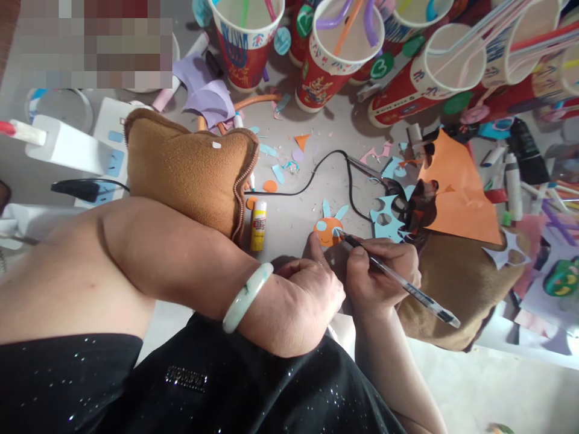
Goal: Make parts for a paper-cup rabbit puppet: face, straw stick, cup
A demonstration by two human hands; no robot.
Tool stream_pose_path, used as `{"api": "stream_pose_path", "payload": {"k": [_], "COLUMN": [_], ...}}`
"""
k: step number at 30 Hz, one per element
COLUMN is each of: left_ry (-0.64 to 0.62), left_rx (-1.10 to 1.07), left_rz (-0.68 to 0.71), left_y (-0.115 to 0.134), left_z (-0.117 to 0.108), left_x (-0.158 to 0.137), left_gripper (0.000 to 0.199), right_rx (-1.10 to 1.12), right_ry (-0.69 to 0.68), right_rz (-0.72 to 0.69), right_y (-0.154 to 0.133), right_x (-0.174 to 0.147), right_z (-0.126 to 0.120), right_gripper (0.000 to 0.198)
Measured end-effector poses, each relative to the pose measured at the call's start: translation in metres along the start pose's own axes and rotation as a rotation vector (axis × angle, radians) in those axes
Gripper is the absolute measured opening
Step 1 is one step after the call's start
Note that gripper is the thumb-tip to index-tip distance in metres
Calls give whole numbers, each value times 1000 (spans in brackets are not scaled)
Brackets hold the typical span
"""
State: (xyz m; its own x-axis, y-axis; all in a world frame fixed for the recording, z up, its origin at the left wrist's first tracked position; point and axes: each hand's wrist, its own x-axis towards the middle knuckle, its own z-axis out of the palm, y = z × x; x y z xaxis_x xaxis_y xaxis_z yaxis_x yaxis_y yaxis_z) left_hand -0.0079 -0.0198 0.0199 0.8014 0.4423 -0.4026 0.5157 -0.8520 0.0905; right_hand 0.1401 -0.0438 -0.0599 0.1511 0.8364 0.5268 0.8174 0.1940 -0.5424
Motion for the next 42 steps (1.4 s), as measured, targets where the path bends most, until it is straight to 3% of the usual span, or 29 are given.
{"api": "stream_pose_path", "payload": {"k": [2,4,17,34,42], "left_ry": [-144,-177,-186,-157,-96], "left_rx": [87,124,157,181,117], "left_rz": [115,152,168,164,91], "left_y": [-4,-6,-9,-8,-4], "left_z": [-7,-11,-13,-12,-6], "left_x": [-2,-3,-3,-4,-4], "left_gripper": [53,57,66,61,51], "right_rx": [10,30,-24,3,-35], "right_ry": [-9,-17,-47,4,13], "right_rz": [4,14,65,42,41], "right_y": [-2,-3,-3,-3,0], "right_x": [2,2,1,3,2], "right_z": [0,0,-2,1,1], "right_gripper": [11,12,9,11,11]}}
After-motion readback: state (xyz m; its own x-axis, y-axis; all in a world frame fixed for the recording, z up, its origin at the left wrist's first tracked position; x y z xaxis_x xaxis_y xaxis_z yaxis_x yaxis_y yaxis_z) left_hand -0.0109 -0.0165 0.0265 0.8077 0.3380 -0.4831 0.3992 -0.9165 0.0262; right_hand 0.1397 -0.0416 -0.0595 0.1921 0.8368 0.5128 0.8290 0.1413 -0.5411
